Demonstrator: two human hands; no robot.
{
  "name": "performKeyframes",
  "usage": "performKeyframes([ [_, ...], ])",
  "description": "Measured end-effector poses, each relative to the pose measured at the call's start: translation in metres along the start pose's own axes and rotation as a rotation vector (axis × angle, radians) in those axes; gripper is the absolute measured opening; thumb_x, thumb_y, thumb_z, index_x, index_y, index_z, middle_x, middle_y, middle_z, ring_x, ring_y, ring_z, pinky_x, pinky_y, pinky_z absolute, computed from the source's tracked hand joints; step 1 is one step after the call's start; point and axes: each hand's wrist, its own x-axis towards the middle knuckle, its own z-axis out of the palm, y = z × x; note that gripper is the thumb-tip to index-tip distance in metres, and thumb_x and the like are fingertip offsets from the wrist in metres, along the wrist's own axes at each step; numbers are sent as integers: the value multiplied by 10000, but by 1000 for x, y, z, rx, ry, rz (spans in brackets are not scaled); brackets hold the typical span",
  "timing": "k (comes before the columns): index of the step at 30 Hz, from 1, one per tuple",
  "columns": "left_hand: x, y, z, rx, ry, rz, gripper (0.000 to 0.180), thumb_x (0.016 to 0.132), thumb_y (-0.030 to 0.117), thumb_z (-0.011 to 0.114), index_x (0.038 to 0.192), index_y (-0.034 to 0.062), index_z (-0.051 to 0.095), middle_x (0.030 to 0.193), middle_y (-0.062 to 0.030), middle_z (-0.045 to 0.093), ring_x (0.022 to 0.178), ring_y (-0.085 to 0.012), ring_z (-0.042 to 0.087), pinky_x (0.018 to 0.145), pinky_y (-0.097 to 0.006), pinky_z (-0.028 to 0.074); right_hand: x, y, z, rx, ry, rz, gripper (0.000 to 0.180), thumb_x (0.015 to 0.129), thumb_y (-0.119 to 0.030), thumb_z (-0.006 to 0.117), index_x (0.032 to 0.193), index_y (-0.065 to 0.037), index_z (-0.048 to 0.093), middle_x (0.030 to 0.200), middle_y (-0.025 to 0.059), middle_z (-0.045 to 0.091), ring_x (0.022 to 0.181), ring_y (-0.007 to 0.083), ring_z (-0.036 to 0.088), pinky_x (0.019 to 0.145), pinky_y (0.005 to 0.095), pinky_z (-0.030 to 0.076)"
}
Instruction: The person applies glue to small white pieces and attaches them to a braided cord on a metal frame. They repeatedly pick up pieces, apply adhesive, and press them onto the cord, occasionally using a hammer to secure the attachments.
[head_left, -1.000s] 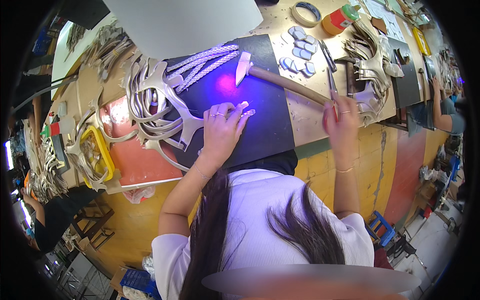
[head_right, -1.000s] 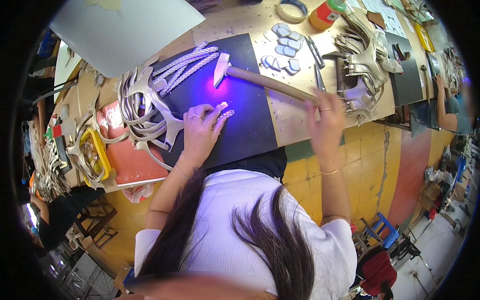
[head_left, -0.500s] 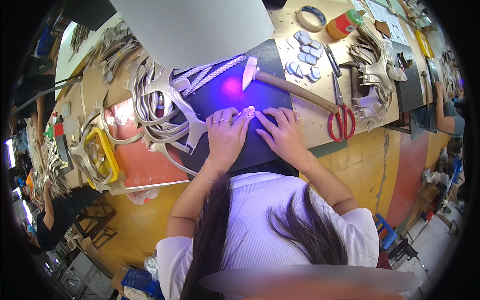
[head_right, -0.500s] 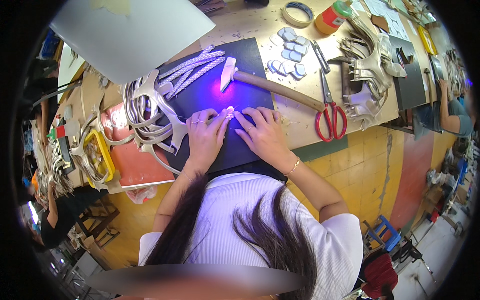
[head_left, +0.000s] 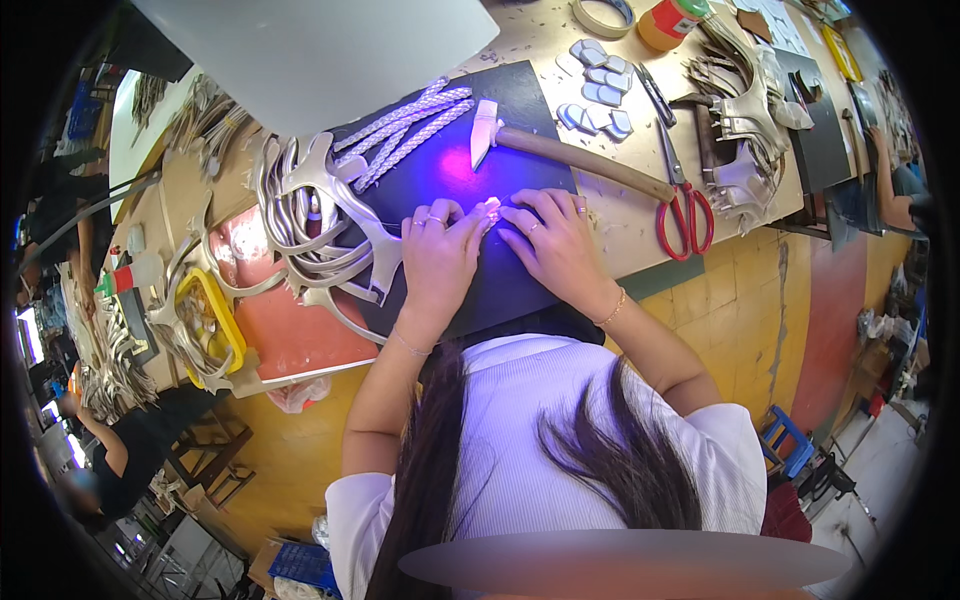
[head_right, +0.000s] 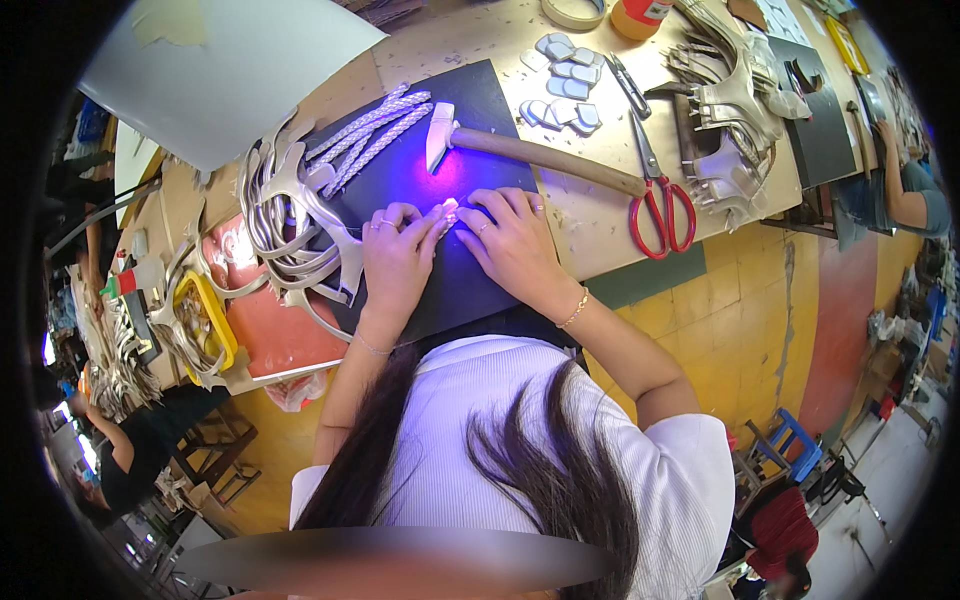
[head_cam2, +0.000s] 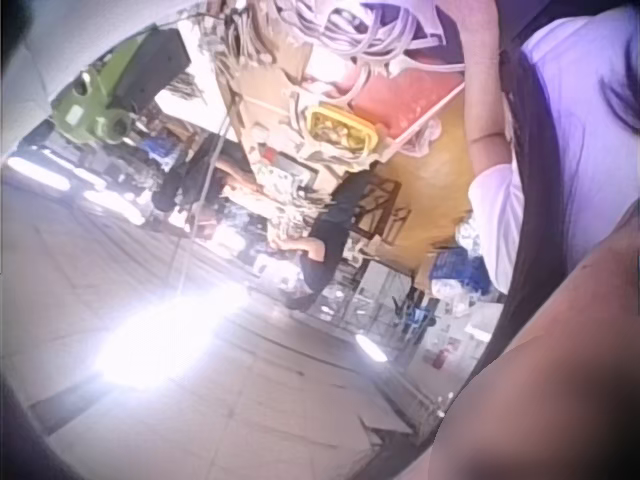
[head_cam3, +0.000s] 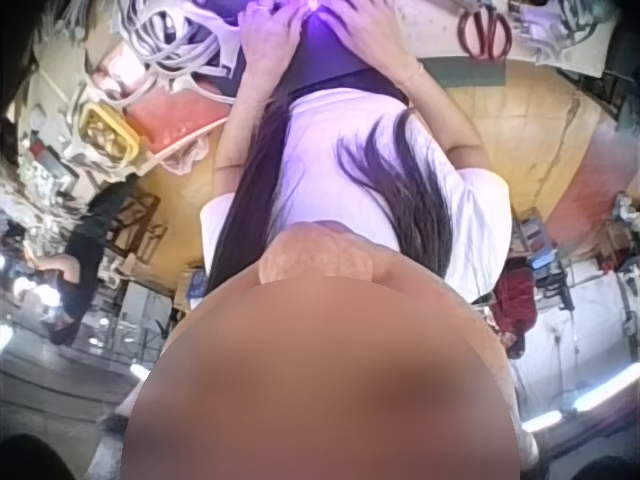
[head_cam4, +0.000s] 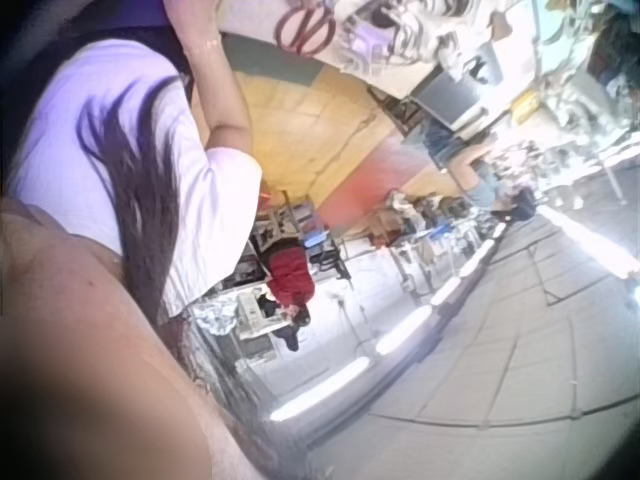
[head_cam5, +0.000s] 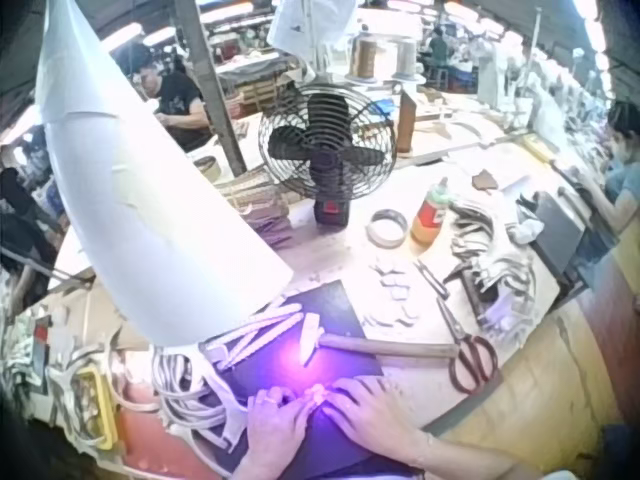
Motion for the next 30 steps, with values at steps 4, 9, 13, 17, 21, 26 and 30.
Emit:
performKeyframes([
  [4, 16, -13, -5, -200, -96, 70, 198, 860, 172, 743, 1041, 100, 771, 893, -87, 624, 833, -270, 602, 744, -412, 464, 3, 1, 3, 5, 14, 3, 216, 829, -184, 756, 1018, -103, 692, 1094, 40, 617, 1030, 262, 561, 893, 415, 416],
  [9, 15, -14, -11, -135, -140, -1, 173, 849, 144, 751, 984, 39, 729, 885, -116, 628, 815, -295, 620, 739, -407, 500, 3, 1, 3, -4, 28, -4, 220, 818, -190, 763, 1013, -111, 699, 1089, 39, 624, 1025, 260, 564, 880, 415, 421],
  [13, 20, -12, -15, -243, -146, -167, 146, 866, 107, 747, 958, 11, 688, 840, -73, 642, 751, -197, 636, 688, -317, 508, 2, 1, 3, -15, 36, -5, 218, 815, -192, 766, 1007, -111, 702, 1091, 41, 625, 1024, 263, 563, 880, 416, 423],
  [17, 36, -26, -36, -1102, -200, -663, 185, 912, 87, 726, 1066, -4, 676, 846, -12, 657, 665, -31, 554, 559, -154, 401, 2, 2, 4, -18, 22, -1, 204, 820, -193, 766, 996, -107, 710, 1093, 46, 628, 1025, 267, 562, 879, 417, 425],
  [21, 49, -40, -58, -1239, -294, -678, 267, 886, 67, 751, 1124, -28, 678, 871, -39, 682, 668, -36, 577, 563, -153, 430, 3, 2, 6, -39, 16, -12, 203, 821, -230, 758, 992, -127, 721, 1099, 38, 619, 1030, 257, 548, 883, 424, 416],
  [26, 55, -43, -65, -1335, -289, -703, 260, 890, 62, 741, 1126, -27, 680, 857, -56, 686, 623, -38, 566, 506, -148, 389, 4, 2, 6, -36, 30, -10, 187, 820, -227, 759, 970, -120, 727, 1088, 40, 623, 1016, 257, 551, 875, 415, 415],
  [30, 55, -45, -67, -1356, -270, -681, 264, 891, 64, 737, 1133, -25, 679, 850, -58, 685, 603, -40, 558, 490, -147, 375, 3, 2, 6, -29, 30, -5, 185, 820, -226, 761, 965, -117, 727, 1088, 43, 626, 1015, 255, 552, 869, 413, 413],
])
